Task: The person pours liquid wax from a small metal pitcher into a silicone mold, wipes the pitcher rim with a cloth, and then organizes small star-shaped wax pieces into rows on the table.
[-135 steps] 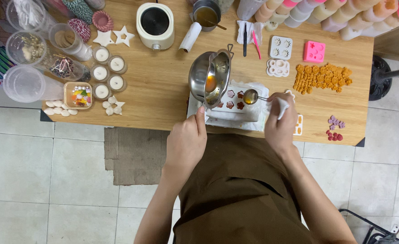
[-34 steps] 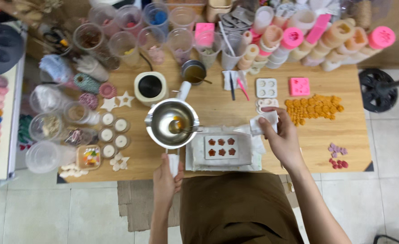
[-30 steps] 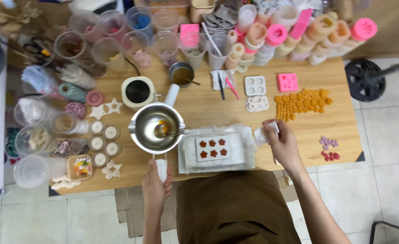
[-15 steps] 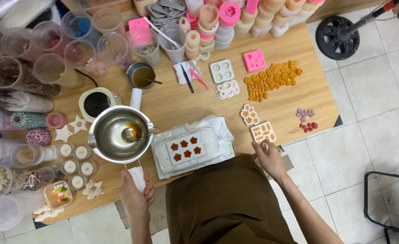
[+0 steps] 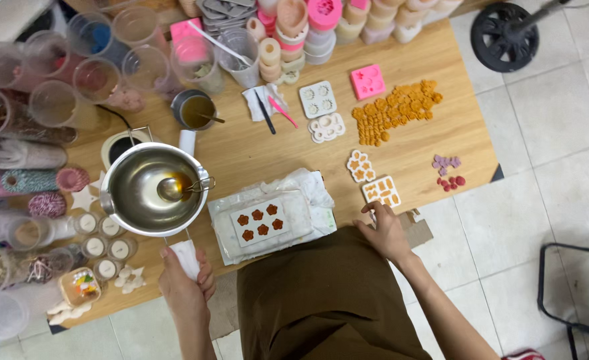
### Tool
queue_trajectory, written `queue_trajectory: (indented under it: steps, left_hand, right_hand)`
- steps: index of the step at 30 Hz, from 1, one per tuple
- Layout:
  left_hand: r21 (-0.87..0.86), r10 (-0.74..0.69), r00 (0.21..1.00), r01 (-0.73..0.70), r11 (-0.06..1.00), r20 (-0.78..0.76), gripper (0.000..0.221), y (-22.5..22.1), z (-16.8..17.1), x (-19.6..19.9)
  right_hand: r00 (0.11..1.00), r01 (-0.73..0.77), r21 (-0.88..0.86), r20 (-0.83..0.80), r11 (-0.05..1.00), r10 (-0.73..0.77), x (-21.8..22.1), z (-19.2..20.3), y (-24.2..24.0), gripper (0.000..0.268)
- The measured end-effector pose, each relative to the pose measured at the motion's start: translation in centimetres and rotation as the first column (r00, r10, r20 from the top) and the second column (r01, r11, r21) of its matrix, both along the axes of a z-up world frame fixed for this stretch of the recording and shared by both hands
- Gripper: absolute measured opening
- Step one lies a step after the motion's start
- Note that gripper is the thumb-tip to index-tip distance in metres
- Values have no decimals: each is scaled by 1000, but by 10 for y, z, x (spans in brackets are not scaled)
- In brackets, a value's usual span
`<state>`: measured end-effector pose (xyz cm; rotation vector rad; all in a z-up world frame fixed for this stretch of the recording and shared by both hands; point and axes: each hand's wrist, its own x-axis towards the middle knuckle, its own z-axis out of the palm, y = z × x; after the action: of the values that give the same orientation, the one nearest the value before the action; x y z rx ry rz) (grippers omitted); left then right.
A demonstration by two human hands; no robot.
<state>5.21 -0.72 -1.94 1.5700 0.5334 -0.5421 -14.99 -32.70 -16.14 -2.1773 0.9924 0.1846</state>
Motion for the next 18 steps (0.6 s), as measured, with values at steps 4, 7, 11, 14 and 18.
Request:
queue_trajectory:
  steps: [4, 7, 11, 14, 18]
  left_hand:
    - [-58, 28, 1000, -29, 998, -10, 64, 6, -6, 10]
    - [-108, 41, 999, -40, 993, 13, 63, 18, -24, 31]
    - [-152, 6, 998, 3, 988, 58, 59, 40, -59, 73]
    - [-187, 12, 997, 2, 982, 73, 60, 51, -88, 96]
    - [-257, 23, 997, -5, 966, 67, 62, 58, -126, 110]
  right_hand:
    - [978, -69, -100, 190, 993, 88, 9, 4, -4, 33]
    - [963, -97, -131, 240, 987, 127, 23, 6, -15, 30]
    - [952, -115, -124, 271, 986, 145, 43, 16, -25, 26]
    - [941, -118, -131, 301, 984, 153, 63, 26, -25, 26]
    - [943, -126, -126, 291, 984, 158, 81, 38, -20, 26]
